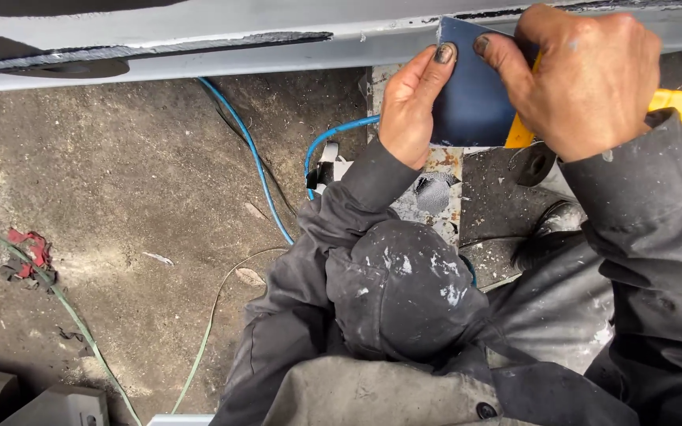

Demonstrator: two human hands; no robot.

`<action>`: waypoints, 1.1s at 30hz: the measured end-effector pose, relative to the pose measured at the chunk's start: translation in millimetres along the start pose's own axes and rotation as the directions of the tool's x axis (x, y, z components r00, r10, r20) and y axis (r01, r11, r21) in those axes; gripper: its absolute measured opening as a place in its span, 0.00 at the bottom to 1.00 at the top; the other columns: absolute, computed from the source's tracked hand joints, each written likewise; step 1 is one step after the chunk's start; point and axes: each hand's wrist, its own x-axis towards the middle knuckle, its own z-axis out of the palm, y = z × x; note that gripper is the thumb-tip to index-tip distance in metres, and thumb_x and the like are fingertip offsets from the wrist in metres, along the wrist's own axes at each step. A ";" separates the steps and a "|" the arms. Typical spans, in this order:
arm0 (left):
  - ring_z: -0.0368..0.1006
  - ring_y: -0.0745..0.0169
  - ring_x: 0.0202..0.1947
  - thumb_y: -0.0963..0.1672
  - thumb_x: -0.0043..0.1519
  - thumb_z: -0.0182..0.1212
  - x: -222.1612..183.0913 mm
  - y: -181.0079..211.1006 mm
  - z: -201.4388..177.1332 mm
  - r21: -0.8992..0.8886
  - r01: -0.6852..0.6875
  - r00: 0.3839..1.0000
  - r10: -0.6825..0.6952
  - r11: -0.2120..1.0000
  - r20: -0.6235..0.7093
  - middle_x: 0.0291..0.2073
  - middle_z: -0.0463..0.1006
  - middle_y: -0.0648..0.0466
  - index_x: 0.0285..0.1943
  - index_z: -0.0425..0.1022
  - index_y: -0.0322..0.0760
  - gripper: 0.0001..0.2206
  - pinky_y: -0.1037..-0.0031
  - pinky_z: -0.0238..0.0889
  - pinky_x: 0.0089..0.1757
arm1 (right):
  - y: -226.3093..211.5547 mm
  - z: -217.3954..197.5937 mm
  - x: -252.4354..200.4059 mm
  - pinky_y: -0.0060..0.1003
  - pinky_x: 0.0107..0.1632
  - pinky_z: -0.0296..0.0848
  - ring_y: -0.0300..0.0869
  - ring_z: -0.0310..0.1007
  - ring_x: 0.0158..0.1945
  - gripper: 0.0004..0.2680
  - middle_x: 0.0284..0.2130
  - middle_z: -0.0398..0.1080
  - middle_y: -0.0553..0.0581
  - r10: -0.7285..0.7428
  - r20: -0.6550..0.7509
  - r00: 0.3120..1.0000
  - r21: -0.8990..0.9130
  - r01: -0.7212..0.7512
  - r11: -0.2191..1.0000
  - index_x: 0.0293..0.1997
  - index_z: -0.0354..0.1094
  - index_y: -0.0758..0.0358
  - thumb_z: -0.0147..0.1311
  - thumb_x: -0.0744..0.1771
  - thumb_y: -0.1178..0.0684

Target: Scraping and peeling adhesive tape and residue from a large metal component on a factory floor.

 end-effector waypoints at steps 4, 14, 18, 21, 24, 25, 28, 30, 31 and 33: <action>0.74 0.68 0.46 0.45 0.71 0.61 -1.3 -2.0 -0.4 0.035 -0.161 0.986 0.162 0.986 -0.040 0.45 0.82 0.54 0.53 0.80 0.34 0.10 0.75 0.64 0.55 | -8.9 -6.8 10.7 0.37 0.29 0.66 0.43 0.65 0.23 0.12 0.27 0.71 0.45 -0.093 -0.137 0.986 -0.077 0.083 0.994 0.44 0.81 0.46 0.75 0.77 0.36; 0.85 0.53 0.38 0.62 0.65 0.39 -40.4 79.2 -41.5 0.811 0.011 0.985 0.135 0.585 -0.110 0.38 0.84 0.43 0.58 0.68 0.32 0.33 0.68 0.79 0.38 | -39.0 36.2 -45.6 0.44 0.21 0.66 0.49 0.70 0.17 0.15 0.16 0.69 0.55 -0.019 0.086 0.996 0.364 -0.014 0.931 0.35 0.74 0.58 0.65 0.71 0.38; 0.83 0.51 0.31 0.61 0.64 0.47 9.0 50.5 -27.1 0.403 -0.110 0.984 0.157 0.909 -0.085 0.33 0.80 0.42 0.53 0.65 0.32 0.30 0.68 0.80 0.30 | 4.8 45.9 -127.8 0.39 0.23 0.62 0.44 0.61 0.19 0.09 0.22 0.69 0.60 0.279 0.360 0.890 0.567 -0.446 0.693 0.38 0.70 0.72 0.63 0.73 0.57; 0.79 0.55 0.25 0.61 0.64 0.50 22.9 36.6 -6.8 0.217 -0.176 0.969 0.207 0.960 -0.131 0.28 0.79 0.44 0.49 0.66 0.31 0.29 0.71 0.76 0.28 | 2.7 40.7 -168.4 0.38 0.25 0.58 0.41 0.55 0.21 0.10 0.20 0.64 0.57 0.435 0.458 0.775 0.567 -0.632 0.529 0.39 0.68 0.73 0.64 0.72 0.57; 0.75 0.63 0.20 0.58 0.68 0.49 18.4 24.1 -2.5 0.259 -0.244 0.960 0.271 0.935 -0.074 0.24 0.77 0.52 0.45 0.70 0.36 0.22 0.74 0.72 0.26 | 3.5 46.7 -190.7 0.33 0.27 0.57 0.38 0.53 0.23 0.08 0.24 0.62 0.54 0.503 0.454 0.735 0.646 -0.661 0.383 0.42 0.67 0.73 0.63 0.73 0.60; 0.74 0.65 0.20 0.54 0.72 0.46 13.6 21.1 -4.8 0.371 -0.255 0.964 0.266 0.893 0.022 0.23 0.76 0.56 0.47 0.71 0.40 0.18 0.74 0.71 0.25 | 3.7 50.5 -196.8 0.30 0.30 0.57 0.35 0.52 0.27 0.06 0.28 0.62 0.53 0.524 0.419 0.741 0.721 -0.622 0.303 0.44 0.66 0.73 0.60 0.74 0.64; 0.71 0.59 0.68 0.27 0.60 0.46 -15.9 10.4 -8.6 0.492 0.007 0.915 -0.204 0.871 0.348 0.72 0.63 0.57 0.74 0.60 0.50 0.35 0.73 0.85 0.53 | 11.4 61.7 -202.0 0.22 0.43 0.63 0.29 0.59 0.36 0.06 0.38 0.64 0.50 0.541 0.473 0.695 0.848 -0.525 -0.066 0.47 0.57 0.65 0.50 0.78 0.62; 0.74 0.59 0.44 0.35 0.64 0.52 -10.7 22.1 -25.5 0.439 0.012 0.982 -0.094 0.898 0.165 0.50 0.73 0.51 0.64 0.66 0.44 0.20 0.72 0.81 0.38 | 3.8 57.4 -200.4 0.20 0.44 0.63 0.28 0.59 0.37 0.05 0.38 0.64 0.47 0.526 0.490 0.695 0.858 -0.493 -0.147 0.46 0.58 0.62 0.50 0.77 0.60; 0.78 0.58 0.20 0.43 0.68 0.58 -6.5 26.1 -31.2 0.375 0.007 0.999 0.005 0.927 -0.032 0.27 0.83 0.45 0.54 0.73 0.38 0.08 0.70 0.76 0.23 | 4.2 54.5 -198.5 0.18 0.45 0.64 0.26 0.60 0.37 0.05 0.38 0.64 0.45 0.514 0.506 0.692 0.858 -0.463 -0.221 0.46 0.58 0.60 0.50 0.76 0.58; 0.75 0.60 0.19 0.51 0.67 0.51 6.3 57.4 -25.8 0.344 0.011 0.997 0.016 0.939 -0.076 0.25 0.80 0.47 0.52 0.73 0.32 0.18 0.71 0.74 0.24 | 2.4 55.5 -187.3 0.19 0.47 0.67 0.27 0.63 0.39 0.05 0.40 0.66 0.47 0.499 0.485 0.718 0.873 -0.428 -0.233 0.48 0.58 0.60 0.51 0.75 0.58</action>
